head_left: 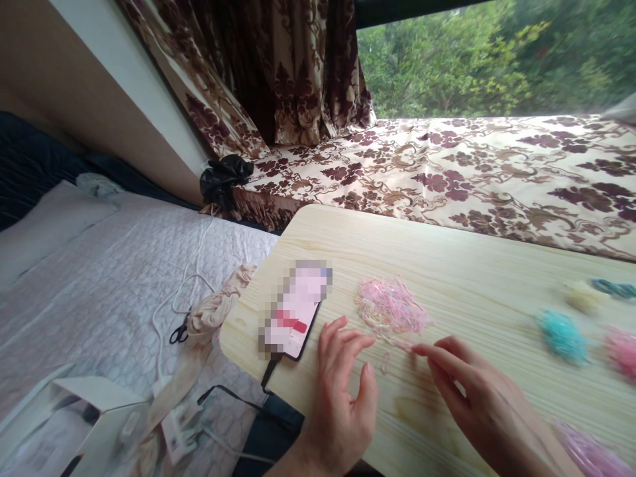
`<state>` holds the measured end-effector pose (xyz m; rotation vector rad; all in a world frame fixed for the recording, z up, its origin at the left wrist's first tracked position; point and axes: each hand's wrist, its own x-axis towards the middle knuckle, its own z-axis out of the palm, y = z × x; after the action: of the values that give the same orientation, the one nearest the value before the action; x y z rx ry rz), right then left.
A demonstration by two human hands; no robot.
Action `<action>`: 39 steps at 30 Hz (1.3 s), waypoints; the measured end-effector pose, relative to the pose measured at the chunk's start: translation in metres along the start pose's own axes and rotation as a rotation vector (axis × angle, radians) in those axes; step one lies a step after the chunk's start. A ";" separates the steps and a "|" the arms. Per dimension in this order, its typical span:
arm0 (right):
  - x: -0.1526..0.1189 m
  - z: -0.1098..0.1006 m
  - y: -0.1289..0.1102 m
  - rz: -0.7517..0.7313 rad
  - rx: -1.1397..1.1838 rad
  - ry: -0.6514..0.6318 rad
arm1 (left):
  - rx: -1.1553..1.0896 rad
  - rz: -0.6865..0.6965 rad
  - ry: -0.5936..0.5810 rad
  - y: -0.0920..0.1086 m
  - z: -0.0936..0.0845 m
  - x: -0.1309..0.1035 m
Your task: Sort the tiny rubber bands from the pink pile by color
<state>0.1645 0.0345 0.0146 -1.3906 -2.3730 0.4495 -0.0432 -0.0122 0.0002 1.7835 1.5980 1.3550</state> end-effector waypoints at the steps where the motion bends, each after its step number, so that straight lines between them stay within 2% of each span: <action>1: -0.002 0.000 0.000 -0.006 -0.010 0.012 | 0.003 0.002 0.004 0.000 0.000 0.000; 7: -0.007 -0.007 -0.003 -0.034 -0.028 0.070 | 0.012 0.019 -0.049 0.000 -0.001 0.000; 12: 0.000 -0.006 -0.006 0.024 -0.068 0.160 | 0.010 0.023 -0.075 0.000 -0.002 0.001; 20: -0.008 -0.009 0.000 -0.003 -0.091 0.050 | 0.002 0.031 -0.081 0.001 -0.002 0.001; 24: -0.011 -0.008 -0.015 -0.042 -0.062 0.067 | -0.010 0.013 -0.075 0.001 -0.003 0.000; 28: -0.007 0.003 -0.036 -0.109 -0.029 0.023 | -0.027 -0.011 -0.073 0.002 -0.004 0.000; 30: -0.007 0.007 -0.038 -0.153 -0.064 0.001 | -0.029 -0.018 -0.068 0.002 -0.004 0.000; 35: -0.019 0.001 -0.021 -0.219 -0.158 -0.013 | -0.026 -0.016 -0.061 0.004 -0.005 0.002; 39: -0.033 -0.011 -0.011 -0.216 -0.103 -0.009 | -0.018 -0.016 -0.058 0.005 -0.005 0.002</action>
<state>0.1763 0.0014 0.0248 -1.1574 -2.5492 0.2781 -0.0454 -0.0131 0.0072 1.7798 1.5613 1.2941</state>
